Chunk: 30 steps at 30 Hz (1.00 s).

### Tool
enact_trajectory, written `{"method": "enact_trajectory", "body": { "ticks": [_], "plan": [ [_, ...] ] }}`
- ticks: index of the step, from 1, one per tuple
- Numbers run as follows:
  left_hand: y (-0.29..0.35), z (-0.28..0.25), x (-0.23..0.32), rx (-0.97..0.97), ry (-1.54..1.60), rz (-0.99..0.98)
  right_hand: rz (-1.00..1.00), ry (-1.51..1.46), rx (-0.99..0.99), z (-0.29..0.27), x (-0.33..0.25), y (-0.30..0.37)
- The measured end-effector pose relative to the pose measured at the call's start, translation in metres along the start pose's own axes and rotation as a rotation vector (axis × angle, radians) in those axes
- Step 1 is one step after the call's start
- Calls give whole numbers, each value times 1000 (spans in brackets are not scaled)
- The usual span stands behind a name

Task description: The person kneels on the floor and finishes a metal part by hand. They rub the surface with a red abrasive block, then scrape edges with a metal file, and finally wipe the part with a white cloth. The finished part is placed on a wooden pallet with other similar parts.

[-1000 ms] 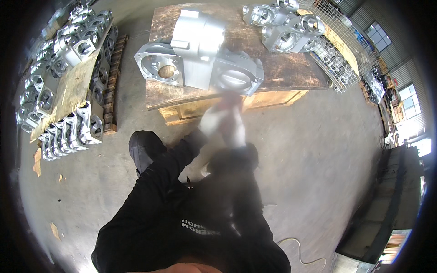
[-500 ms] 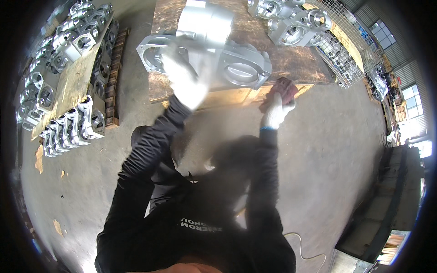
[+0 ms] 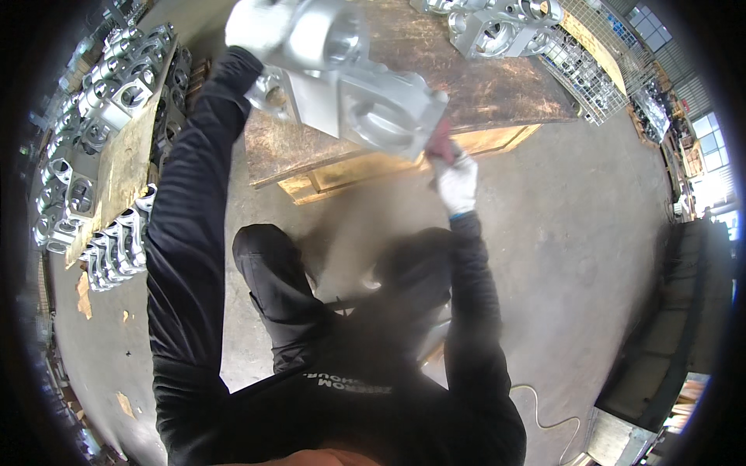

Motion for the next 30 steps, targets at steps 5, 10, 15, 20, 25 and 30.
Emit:
{"method": "enact_trajectory", "body": {
  "ticks": [5,10,15,20,25,30],
  "plan": [
    [-38,-48,-31,-169,122,-118,-848,768,57,69,6,65],
    [-49,-49,-50,-160,183,-122,-1026,1252,2,43,9,46],
    [-48,-43,-56,-137,228,-111,-982,816,298,105,25,68],
    [-42,-45,-44,-103,142,-90,110,-267,-71,124,28,91],
    [-31,-47,-45,-93,402,-159,-763,1082,-145,72,5,65],
    [-26,-49,-37,-147,363,-116,-570,723,148,98,30,57]
  ]
}}
Point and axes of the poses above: each hand's wrist, its own y-axis away from the middle knuckle, its own z-axis out of the palm, x = y × z, the point moved 1 cm from there along -y, towards the middle knuckle, and after that the axes turned 7 degrees about y, right-handed, at the moved point
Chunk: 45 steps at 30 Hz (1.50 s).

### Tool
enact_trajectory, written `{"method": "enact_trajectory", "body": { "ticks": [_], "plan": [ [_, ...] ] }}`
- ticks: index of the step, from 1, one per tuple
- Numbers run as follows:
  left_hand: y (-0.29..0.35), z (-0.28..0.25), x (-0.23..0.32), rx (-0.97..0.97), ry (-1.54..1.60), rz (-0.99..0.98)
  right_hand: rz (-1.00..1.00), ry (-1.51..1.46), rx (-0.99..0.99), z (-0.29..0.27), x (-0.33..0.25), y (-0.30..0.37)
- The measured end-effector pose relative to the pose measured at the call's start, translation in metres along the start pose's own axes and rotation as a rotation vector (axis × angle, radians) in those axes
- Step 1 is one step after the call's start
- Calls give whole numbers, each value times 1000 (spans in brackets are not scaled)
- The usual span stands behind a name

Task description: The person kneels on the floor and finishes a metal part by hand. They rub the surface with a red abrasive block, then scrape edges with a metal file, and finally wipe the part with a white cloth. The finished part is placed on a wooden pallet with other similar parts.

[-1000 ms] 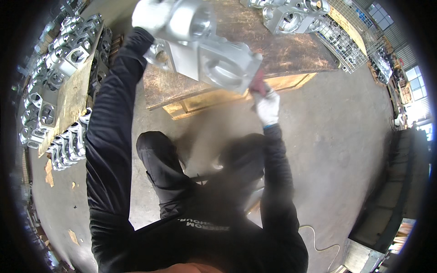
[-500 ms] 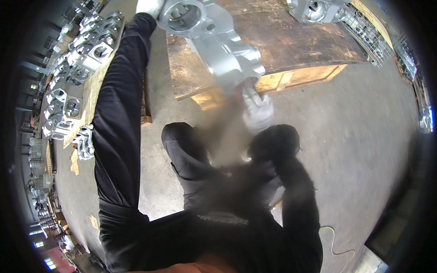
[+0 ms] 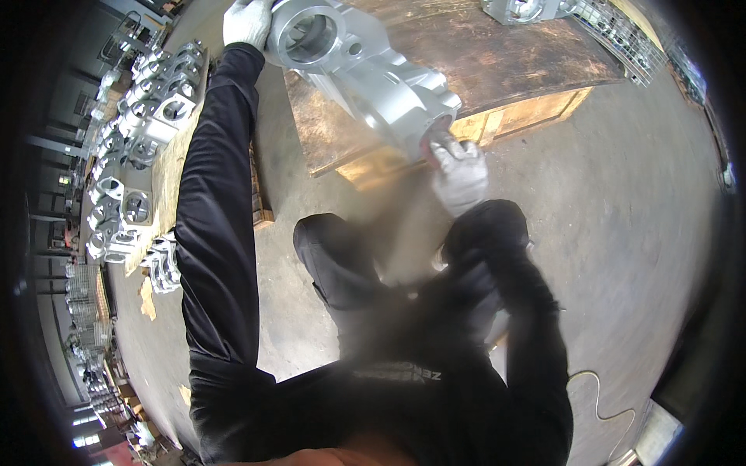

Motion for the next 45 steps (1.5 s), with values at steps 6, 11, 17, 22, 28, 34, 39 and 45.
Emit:
{"method": "enact_trajectory", "body": {
  "ticks": [6,11,17,22,28,34,39,45],
  "plan": [
    [5,5,17,179,-419,-33,1079,-1356,-260,-18,0,-3],
    [2,3,7,113,-150,-26,657,-1192,-95,-27,-37,-5],
    [-2,-3,0,123,-69,-67,-432,293,-102,-37,18,-3],
    [-2,-3,-2,86,-33,-73,-820,437,-15,-51,79,-49],
    [-4,0,-2,127,-107,-100,-82,-149,-10,-16,12,7],
    [5,2,14,72,-222,-50,183,-723,150,-88,9,-52],
    [-14,0,18,-57,-480,-120,-538,52,218,-90,-50,-148],
    [-19,-3,2,-27,-462,-54,-691,293,180,-44,-140,-199]
  ]
}}
Point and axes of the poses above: each hand's wrist, its own y-axis away from the middle knuckle, its own z-axis out of the palm, x = y × z, the point moved 1 cm from there along -y, towards the middle knuckle, and after that the axes turned 7 degrees about y, right-handed, at the moved point
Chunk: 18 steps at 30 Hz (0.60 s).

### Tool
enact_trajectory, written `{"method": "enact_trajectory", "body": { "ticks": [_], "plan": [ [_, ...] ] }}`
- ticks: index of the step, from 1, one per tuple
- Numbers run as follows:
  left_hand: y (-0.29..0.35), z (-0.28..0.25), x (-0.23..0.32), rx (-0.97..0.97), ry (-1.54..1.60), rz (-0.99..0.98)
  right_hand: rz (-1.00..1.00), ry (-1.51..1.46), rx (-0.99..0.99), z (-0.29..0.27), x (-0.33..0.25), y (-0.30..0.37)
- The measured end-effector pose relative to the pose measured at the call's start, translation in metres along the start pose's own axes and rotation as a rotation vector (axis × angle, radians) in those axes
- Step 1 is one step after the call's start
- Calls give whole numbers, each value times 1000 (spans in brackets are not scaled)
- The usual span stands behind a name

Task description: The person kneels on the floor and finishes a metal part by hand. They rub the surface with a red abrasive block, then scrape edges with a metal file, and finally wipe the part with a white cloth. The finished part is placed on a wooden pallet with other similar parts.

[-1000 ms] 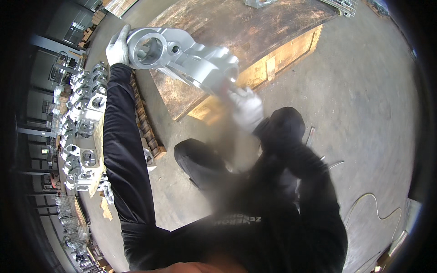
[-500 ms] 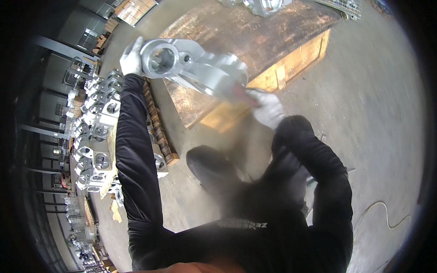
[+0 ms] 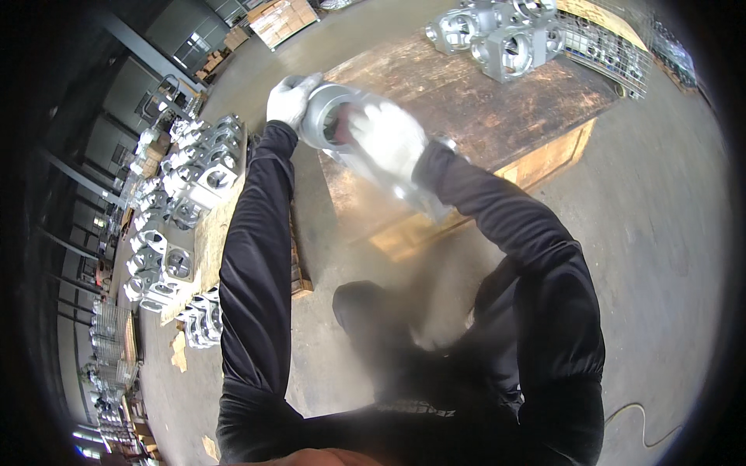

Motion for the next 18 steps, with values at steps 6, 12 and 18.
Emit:
{"method": "enact_trajectory", "body": {
  "ticks": [6,12,18],
  "plan": [
    [1,7,-4,10,-64,-61,736,-852,-276,-2,-22,-34],
    [2,5,-2,-2,-6,-51,553,-304,-141,0,-44,-39],
    [-2,1,-7,11,-112,-61,-131,77,-77,-10,13,-13]
  ]
}}
Point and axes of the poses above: each hand's wrist, its own y-axis away from the middle knuckle, its own z-axis out of the palm, x = y × z, the point moved 1 cm from there along -y, towards the middle knuckle, and after that the axes turned 7 degrees about y, right-handed, at the moved point
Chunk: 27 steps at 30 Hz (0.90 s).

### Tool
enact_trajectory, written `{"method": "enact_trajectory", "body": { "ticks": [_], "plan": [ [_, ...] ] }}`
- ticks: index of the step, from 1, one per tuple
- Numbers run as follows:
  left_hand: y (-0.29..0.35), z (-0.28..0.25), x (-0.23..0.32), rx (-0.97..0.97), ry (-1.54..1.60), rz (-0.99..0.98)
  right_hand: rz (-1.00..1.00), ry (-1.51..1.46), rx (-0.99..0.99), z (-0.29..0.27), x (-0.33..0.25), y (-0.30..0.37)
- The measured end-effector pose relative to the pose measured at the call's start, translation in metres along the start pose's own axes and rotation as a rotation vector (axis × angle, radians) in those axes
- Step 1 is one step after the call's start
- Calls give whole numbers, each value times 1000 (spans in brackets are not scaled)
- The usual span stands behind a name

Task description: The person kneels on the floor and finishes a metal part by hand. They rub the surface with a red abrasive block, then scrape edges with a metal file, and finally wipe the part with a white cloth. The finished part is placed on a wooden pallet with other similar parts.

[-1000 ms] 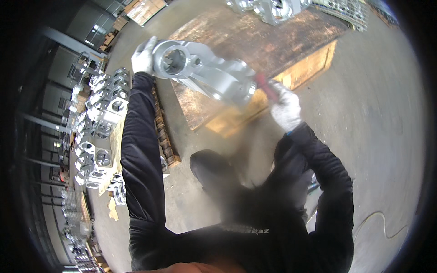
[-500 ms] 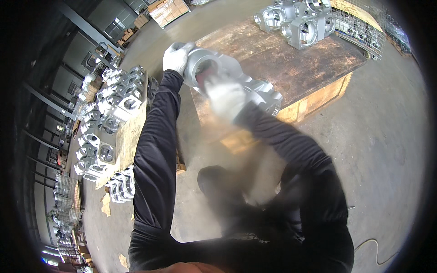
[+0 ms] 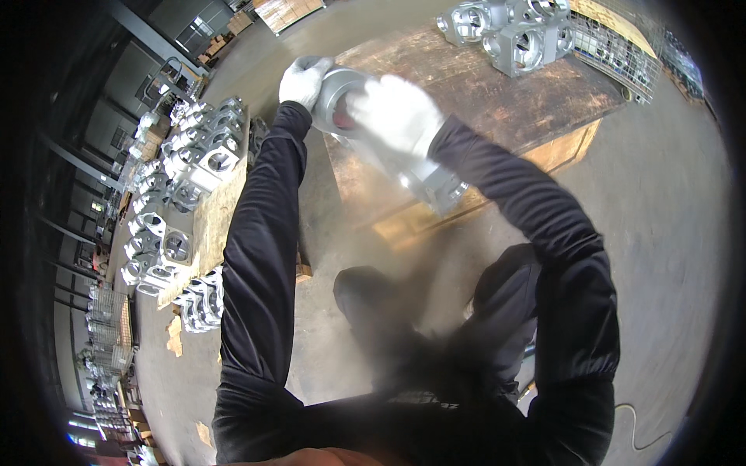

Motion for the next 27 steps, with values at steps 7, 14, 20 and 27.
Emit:
{"method": "enact_trajectory", "body": {
  "ticks": [7,14,20,27],
  "plan": [
    [1,1,0,14,-27,-22,215,-494,-205,-2,13,22],
    [14,2,7,34,176,18,727,-615,-525,57,129,102],
    [19,-6,10,-22,310,70,830,-1093,-551,76,95,168],
    [17,-29,4,-142,342,87,1263,-1637,-288,40,43,210]
  ]
}}
Point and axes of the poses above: each hand's wrist, its own y-axis away from the middle knuckle, its own z-axis out of the palm, x = y × z, the point moved 1 cm from there along -y, towards the middle knuckle, and after that the axes turned 7 degrees about y, right-handed, at the moved point
